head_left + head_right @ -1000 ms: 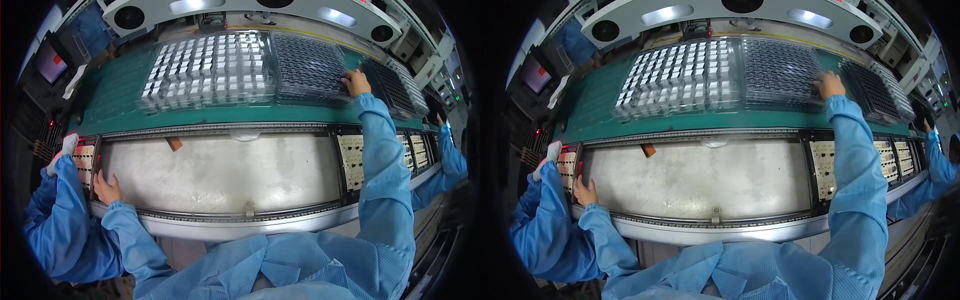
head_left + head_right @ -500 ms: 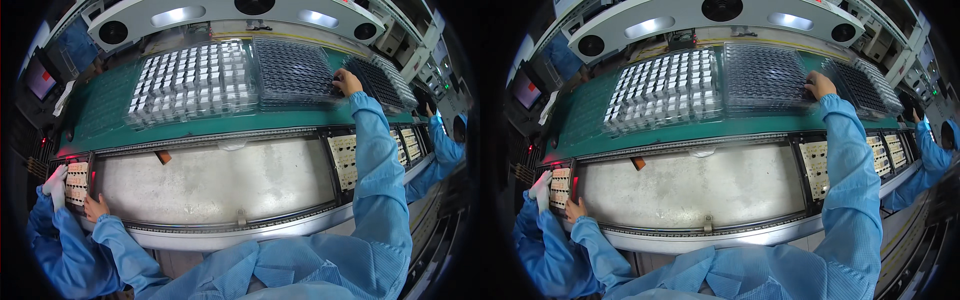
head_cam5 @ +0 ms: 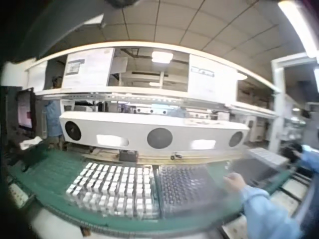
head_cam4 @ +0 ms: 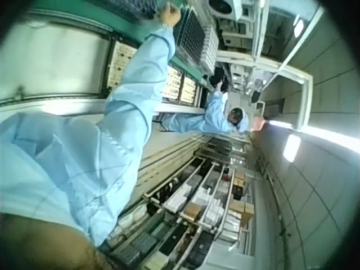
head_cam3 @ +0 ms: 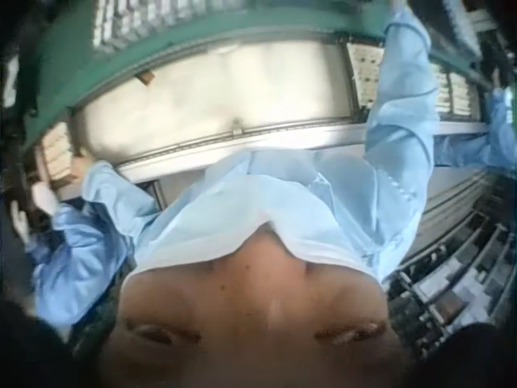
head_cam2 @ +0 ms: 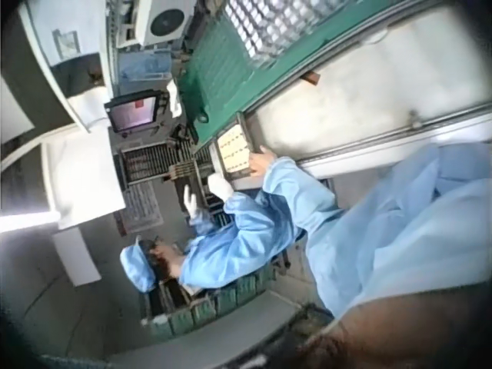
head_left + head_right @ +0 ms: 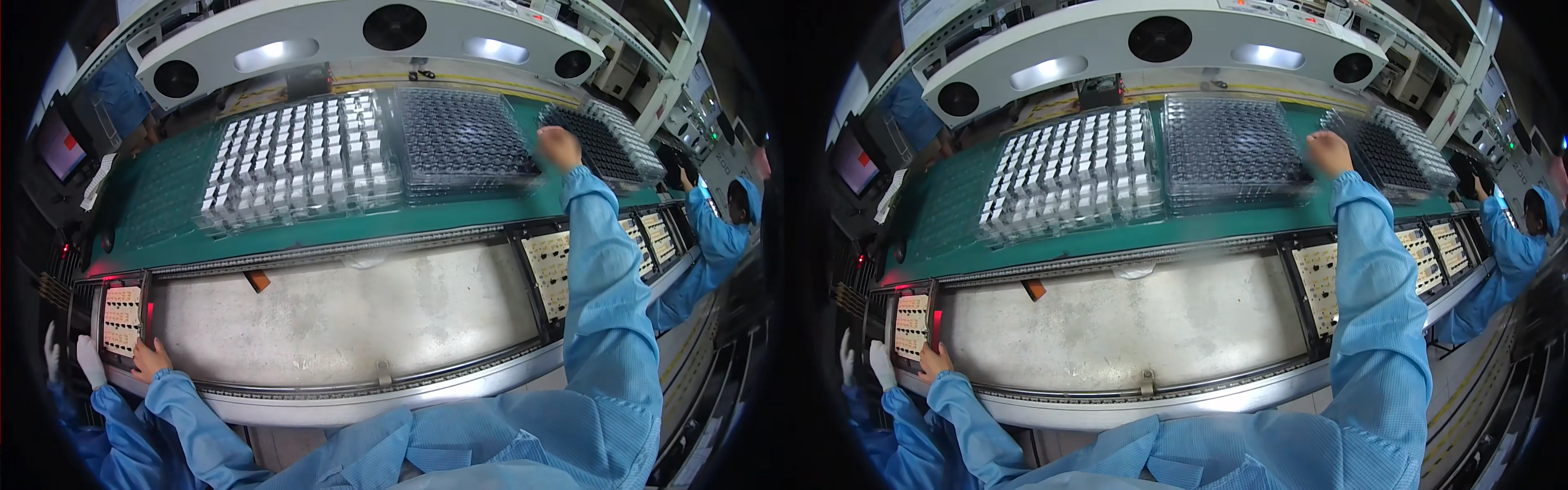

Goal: Manually placing 7-segment display components onto a printed circuit board on a factory assembly line.

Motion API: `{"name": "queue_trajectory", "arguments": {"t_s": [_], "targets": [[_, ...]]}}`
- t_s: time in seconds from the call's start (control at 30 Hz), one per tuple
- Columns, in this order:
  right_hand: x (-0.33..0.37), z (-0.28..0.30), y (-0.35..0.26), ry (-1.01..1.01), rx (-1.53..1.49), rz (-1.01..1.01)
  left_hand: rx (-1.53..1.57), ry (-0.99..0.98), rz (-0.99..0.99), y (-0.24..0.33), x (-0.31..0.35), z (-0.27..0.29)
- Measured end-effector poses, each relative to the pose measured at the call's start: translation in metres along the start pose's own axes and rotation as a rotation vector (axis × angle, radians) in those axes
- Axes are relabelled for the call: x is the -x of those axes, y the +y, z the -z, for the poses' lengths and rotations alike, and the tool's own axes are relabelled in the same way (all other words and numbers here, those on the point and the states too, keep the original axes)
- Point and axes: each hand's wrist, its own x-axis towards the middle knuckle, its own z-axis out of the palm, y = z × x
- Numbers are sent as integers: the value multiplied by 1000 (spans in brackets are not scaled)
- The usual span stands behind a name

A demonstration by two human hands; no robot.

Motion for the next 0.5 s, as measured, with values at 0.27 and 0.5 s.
{"name": "queue_trajectory", "arguments": {"t_s": [0.27,0.5], "targets": [[36,-21,-21,-158,-305,-119,63,31,-102,-6,12,39],[70,-37,-58,-322,-222,-80,205,102,-518,9,65,67]]}}
